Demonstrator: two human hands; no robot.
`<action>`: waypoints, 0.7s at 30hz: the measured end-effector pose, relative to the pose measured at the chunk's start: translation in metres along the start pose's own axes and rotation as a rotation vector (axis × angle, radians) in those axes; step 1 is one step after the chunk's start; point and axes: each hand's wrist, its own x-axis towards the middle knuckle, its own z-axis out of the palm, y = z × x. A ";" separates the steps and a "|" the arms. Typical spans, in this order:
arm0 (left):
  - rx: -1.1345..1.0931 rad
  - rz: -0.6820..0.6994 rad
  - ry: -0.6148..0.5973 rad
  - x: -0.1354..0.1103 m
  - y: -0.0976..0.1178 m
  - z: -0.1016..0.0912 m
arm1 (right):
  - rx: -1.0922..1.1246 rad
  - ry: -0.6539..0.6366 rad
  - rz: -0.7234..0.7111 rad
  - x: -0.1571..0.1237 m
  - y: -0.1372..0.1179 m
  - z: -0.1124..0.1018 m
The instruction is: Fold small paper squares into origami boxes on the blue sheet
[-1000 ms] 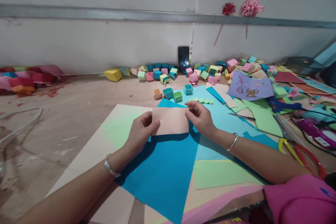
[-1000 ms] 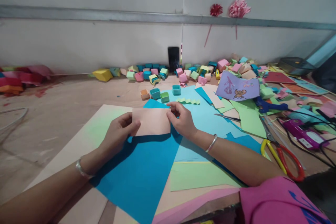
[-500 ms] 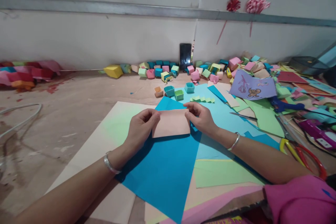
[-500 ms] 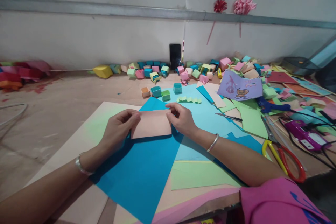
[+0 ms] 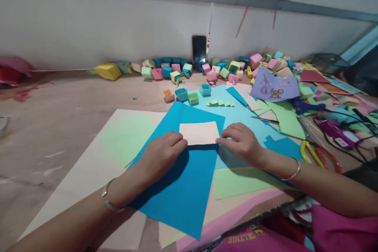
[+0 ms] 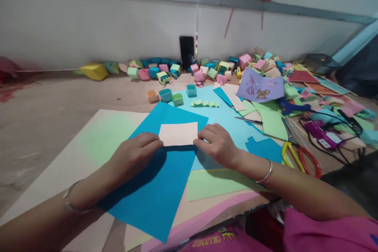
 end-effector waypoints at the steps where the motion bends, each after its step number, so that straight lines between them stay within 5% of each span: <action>1: 0.005 0.022 -0.072 0.000 0.002 0.001 | 0.000 -0.040 0.005 -0.007 -0.001 0.002; 10: -0.094 -0.009 -0.241 -0.001 0.006 0.005 | 0.071 -0.382 0.051 -0.006 -0.004 -0.001; 15: -0.114 -0.045 -0.278 0.001 0.006 0.009 | 0.003 -0.409 0.038 -0.004 -0.006 -0.001; 21: -0.238 -0.212 -0.317 0.004 0.007 0.013 | 0.235 -0.489 0.203 0.001 -0.001 0.004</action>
